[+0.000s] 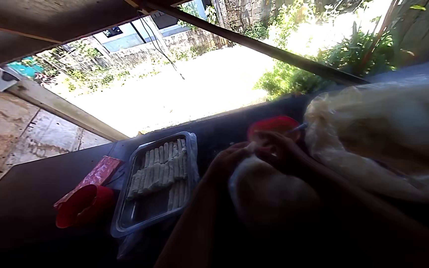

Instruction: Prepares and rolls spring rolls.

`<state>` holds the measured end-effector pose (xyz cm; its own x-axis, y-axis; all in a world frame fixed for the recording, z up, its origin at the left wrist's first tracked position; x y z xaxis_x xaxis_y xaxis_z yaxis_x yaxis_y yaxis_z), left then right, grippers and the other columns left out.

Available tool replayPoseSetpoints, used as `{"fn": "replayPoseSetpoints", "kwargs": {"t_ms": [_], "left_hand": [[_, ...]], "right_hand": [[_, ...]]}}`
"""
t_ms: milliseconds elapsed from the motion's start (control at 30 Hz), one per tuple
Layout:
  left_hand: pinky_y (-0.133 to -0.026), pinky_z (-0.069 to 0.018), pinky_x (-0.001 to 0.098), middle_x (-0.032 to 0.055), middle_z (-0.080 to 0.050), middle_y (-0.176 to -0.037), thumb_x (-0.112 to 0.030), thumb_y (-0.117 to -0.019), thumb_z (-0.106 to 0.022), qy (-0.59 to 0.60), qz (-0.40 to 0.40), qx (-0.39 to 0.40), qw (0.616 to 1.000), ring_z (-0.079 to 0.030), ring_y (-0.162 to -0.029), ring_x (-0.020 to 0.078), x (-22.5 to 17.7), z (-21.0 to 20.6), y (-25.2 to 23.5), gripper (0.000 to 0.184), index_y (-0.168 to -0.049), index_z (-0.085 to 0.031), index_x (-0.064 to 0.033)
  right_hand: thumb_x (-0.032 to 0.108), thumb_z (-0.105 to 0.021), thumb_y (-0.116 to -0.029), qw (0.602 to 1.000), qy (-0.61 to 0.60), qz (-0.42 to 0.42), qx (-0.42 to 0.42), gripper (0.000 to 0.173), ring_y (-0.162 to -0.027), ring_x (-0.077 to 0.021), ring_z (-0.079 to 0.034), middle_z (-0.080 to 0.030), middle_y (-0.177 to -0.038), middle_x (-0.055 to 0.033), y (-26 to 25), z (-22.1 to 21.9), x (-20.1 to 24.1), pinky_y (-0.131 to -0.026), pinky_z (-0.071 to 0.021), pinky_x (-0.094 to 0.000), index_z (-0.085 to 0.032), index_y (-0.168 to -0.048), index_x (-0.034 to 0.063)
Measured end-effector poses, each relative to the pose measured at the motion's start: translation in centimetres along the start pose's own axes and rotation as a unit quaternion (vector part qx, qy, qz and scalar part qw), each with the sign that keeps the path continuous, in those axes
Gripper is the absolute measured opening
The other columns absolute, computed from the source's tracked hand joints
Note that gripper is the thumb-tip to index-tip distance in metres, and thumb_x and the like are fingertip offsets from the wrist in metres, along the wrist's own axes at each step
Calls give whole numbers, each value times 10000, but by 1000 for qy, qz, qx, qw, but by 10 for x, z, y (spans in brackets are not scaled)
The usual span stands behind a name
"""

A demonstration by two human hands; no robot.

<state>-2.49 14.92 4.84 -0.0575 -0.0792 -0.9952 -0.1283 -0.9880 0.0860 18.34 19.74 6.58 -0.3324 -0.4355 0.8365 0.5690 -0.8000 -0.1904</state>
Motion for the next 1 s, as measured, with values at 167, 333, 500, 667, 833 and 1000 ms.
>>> {"fn": "replayPoseSetpoints", "kwargs": {"t_ms": [167, 333, 500, 667, 833, 1000], "left_hand": [[-1031, -516, 340, 53, -714, -1206, -252, -1041, -579, -29, -1, 24, 999, -654, -1138, 146, -24, -2, 18, 281, -1066, -771, -49], [-995, -525, 327, 64, -727, -1129, -249, -1062, -549, 7, 22, 7, 1000, -668, -1069, 144, -28, -2, 34, 298, -1114, -753, -37], [-1025, -524, 423, 179, -654, -1299, -258, -1055, -503, 129, -95, -18, 987, -645, -1175, 258, -9, -1, 59, 394, -1320, -606, 14], [-943, -598, 411, 209, -630, -1351, 89, -823, -772, 174, -254, -81, 948, -685, -1140, 295, 11, -28, 78, 579, -1352, -545, 31], [-946, -604, 423, 203, -705, -1222, 131, -806, -766, 188, -281, -178, 924, -704, -1126, 309, 17, -38, 81, 526, -1288, -583, 30], [-933, -610, 418, 194, -719, -1177, 109, -831, -757, 212, -296, -198, 910, -716, -1098, 300, 21, -38, 85, 452, -1251, -621, 8]], "right_hand": [[275, -659, -1017, 988, -136, 6, 70, 258, -794, -72, -700, -743, -907, 9, -7, -7, 24, -779, -597, -261, -712, -1241, 158], [173, -694, -989, 988, -145, -11, 58, 181, -776, -92, -717, -750, -877, -6, 0, -13, 33, -757, -611, -245, -738, -1157, 124], [129, -674, -992, 979, -195, -34, 40, 203, -808, -120, -729, -757, -921, -37, 11, -16, 34, -788, -624, -266, -723, -1180, 68], [97, -668, -990, 964, -261, -38, 32, 196, -801, -144, -725, -751, -915, -67, 24, -23, 37, -779, -623, -279, -718, -1161, 14], [83, -664, -989, 954, -296, -44, 31, 204, -794, -147, -720, -749, -925, -82, 34, -35, 40, -771, -622, -282, -718, -1165, -5], [52, -658, -988, 920, -382, -72, 57, 257, -852, -188, -732, -742, -1006, -129, 42, -41, 41, -823, -632, -328, -673, -1225, -46]]}}
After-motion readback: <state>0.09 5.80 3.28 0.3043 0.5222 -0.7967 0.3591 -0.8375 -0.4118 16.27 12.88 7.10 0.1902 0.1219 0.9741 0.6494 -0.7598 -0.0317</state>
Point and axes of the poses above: each hand's wrist, its own y-axis away from the middle knuckle, its own z-axis out of the back of the hand, x = y × z, the point moved 3 cm from there along -y, towards the middle knuckle
